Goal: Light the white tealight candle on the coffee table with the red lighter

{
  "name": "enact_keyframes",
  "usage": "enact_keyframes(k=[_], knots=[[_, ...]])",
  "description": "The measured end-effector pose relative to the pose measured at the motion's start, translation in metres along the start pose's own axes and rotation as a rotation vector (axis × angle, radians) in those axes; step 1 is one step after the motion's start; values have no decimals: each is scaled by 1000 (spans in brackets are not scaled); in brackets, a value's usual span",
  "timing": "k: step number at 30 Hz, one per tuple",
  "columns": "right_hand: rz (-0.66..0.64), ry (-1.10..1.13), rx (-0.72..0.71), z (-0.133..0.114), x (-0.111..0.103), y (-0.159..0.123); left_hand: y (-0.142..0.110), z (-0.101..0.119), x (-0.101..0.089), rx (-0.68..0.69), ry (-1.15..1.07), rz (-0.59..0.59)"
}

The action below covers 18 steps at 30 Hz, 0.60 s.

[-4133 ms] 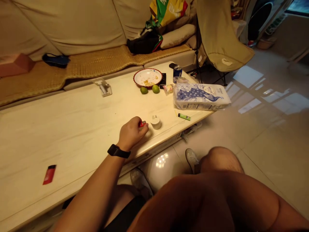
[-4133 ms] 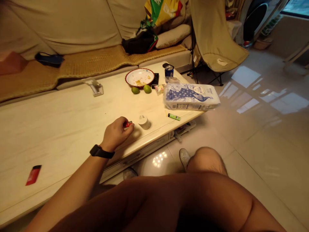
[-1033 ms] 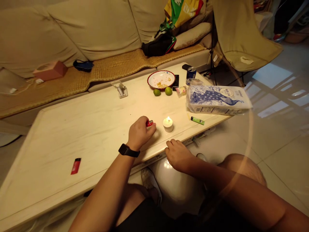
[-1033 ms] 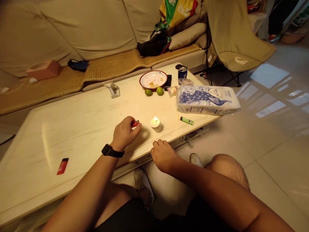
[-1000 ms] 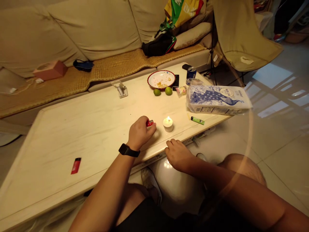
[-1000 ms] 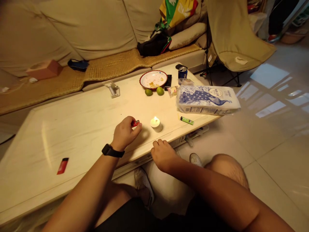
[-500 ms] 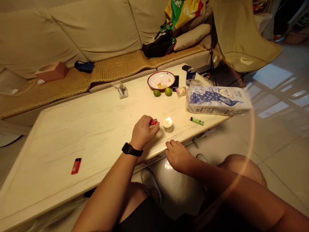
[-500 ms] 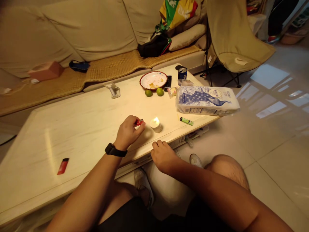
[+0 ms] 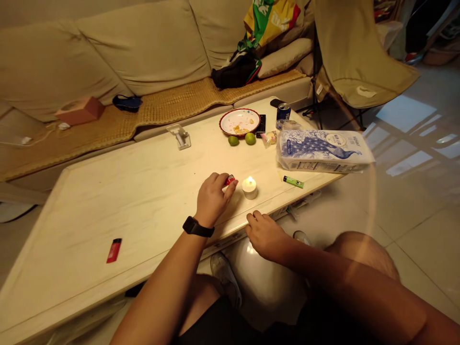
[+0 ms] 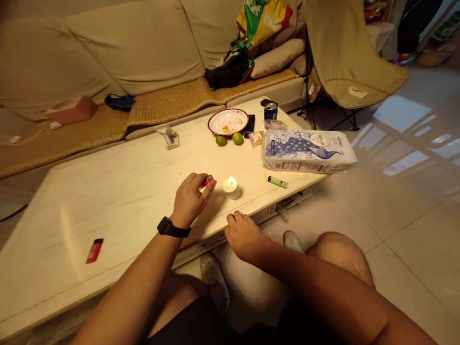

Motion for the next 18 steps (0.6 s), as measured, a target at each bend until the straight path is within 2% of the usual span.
enact_keyframes(k=[7, 18], knots=[[1, -1, -1, 0, 7, -1, -3, -5, 3, -26, -51, 23], [44, -5, -9, -1, 8, -1, -1, 3, 5, 13, 85, 27]])
Point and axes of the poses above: each hand's wrist, its own y-axis towards the middle knuckle, its own x-axis out of the palm, z = x × y, the point moved 5 cm from there along y, towards the middle knuckle, and after that the axes turned 15 degrees about z, right-handed, at the moved point
